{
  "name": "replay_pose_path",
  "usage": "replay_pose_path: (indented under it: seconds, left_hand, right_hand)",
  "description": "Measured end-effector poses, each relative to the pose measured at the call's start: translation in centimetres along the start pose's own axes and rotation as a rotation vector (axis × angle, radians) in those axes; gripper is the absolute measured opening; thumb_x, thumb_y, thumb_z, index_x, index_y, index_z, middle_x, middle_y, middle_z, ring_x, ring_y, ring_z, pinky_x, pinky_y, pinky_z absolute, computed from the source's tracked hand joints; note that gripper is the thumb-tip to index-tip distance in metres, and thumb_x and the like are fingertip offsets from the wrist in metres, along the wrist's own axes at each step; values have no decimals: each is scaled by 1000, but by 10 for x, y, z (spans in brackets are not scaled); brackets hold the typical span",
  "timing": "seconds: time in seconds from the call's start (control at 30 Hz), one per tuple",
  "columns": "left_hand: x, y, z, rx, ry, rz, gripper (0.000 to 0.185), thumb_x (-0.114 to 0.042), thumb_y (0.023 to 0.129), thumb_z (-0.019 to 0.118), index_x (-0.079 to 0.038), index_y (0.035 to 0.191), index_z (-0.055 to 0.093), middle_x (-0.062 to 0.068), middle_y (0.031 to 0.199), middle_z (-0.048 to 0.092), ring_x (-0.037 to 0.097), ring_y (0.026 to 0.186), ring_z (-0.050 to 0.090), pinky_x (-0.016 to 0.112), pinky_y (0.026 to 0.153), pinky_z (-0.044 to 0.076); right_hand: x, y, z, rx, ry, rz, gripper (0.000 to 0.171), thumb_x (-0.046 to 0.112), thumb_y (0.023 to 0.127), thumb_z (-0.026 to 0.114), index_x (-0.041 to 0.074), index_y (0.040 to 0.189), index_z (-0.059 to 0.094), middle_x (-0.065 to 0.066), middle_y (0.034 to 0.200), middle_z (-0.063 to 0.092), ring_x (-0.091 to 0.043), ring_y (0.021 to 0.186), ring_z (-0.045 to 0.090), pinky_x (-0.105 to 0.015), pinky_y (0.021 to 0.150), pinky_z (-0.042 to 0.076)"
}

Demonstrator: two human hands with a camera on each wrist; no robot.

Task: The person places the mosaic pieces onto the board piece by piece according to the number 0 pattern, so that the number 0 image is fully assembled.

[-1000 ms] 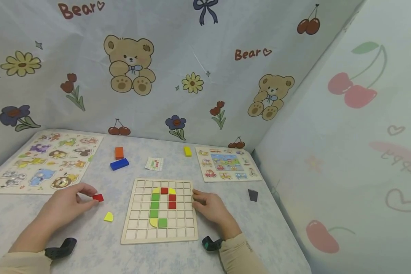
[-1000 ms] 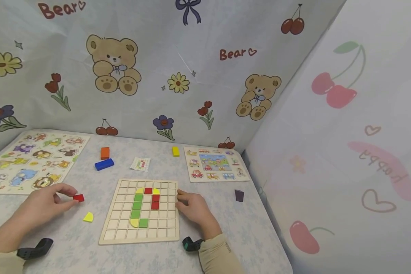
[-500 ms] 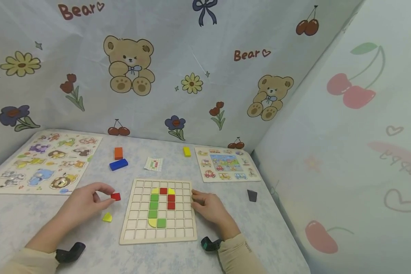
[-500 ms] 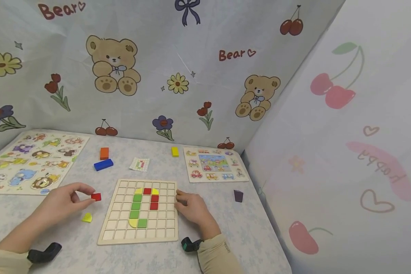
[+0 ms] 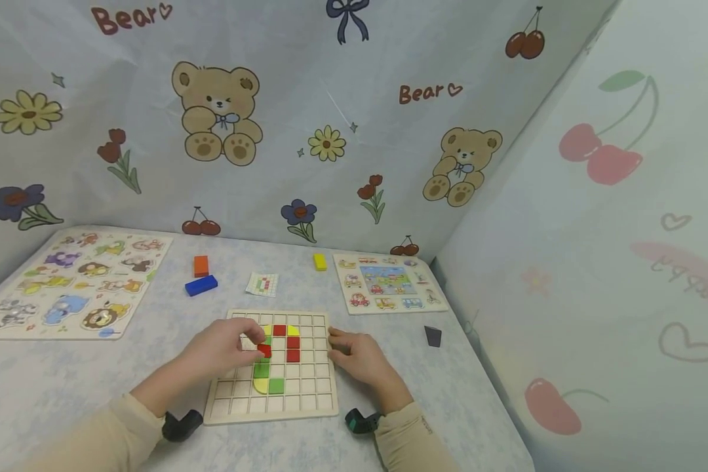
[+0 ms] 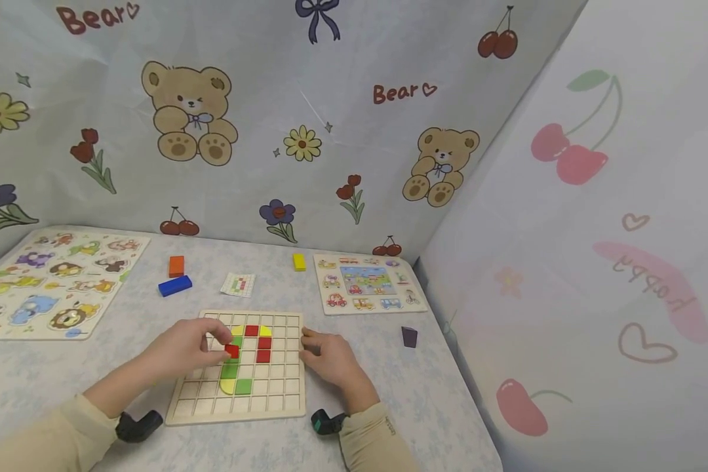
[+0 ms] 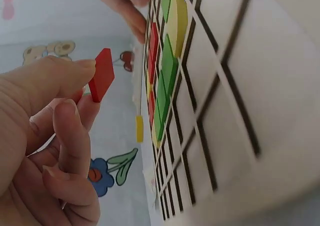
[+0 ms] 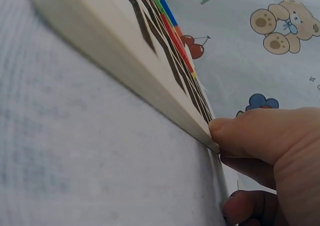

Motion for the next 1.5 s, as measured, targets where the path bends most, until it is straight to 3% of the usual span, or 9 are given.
replay_pose_path:
  seconds: [0.17,0.37,0.6,0.9,1.07,1.17,1.27,1.4,1.5]
  left_hand:
    - [-22,13,25,70,43,16,21,-22,82,86,-24,98,72,-14,94,69,9,83,60,35,77,51]
    - [-33,14,45,138,101,41,18,-21,82,87,-25,90,71,-14,88,67,9,75,56,35,71,50]
    - [-34,16,51,149,146,87,18,-20,81,87,-24,86,70,-14,84,66,8,78,58,37,72,52]
    - [-33,21,55,157,126,64,17,-17,82,86,-26,77,73,-17,76,63,8,72,57,36,67,49]
    - [-33,18,54,154,105,74,10,-20,84,85,-24,80,77,-17,78,67,7,73,58,35,69,51]
    - [-33,14,50,159,102,105,3,-22,88,82,-25,89,80,-18,87,69,4,78,59,33,70,51]
    - [-29,7,38,137,105,95,10,-25,91,79,-26,101,80,-18,96,70,4,84,61,33,72,51]
    - [-10,-9,4,68,103,12,17,-26,94,75,-25,111,77,-15,98,69,9,84,60,34,72,49]
    - [15,-23,-24,33,103,-60,19,-26,96,71,-22,114,75,-10,99,69,13,80,57,33,68,47]
  right_hand:
    - [3,1,0,-2,-10,-18,38,27,98,71,11,132,70,4,146,60,-20,137,56,-44,111,46]
    - [6,3,1,3,-6,-21,38,27,98,71,11,132,70,4,146,61,-20,137,56,-45,110,46]
    - [8,3,1,11,-18,-21,39,26,98,71,10,133,70,3,146,61,-21,138,55,-45,111,46]
    - [8,4,3,8,-21,-30,38,27,98,70,11,132,71,3,146,61,-20,137,56,-44,110,46]
    - [6,3,1,11,-14,-8,38,27,98,69,11,133,70,4,146,60,-20,138,55,-45,111,45]
    - [5,2,0,7,-11,5,39,27,98,70,11,133,70,5,146,60,-21,138,55,-45,111,45]
    - [3,1,1,5,-5,11,39,28,98,69,12,133,70,5,147,60,-20,139,54,-45,112,45]
    - [1,1,1,0,0,10,39,28,98,69,12,133,70,5,147,59,-20,139,55,-45,112,45]
    - [-1,0,-1,-3,-10,7,39,27,98,69,11,133,70,5,146,60,-21,138,55,-46,111,45]
Point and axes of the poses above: each hand's wrist, its own y-axis towards the middle knuckle, its own z-axis out of the palm, x = y × z, the point moved 5 cm from there along y, towards the middle knuckle
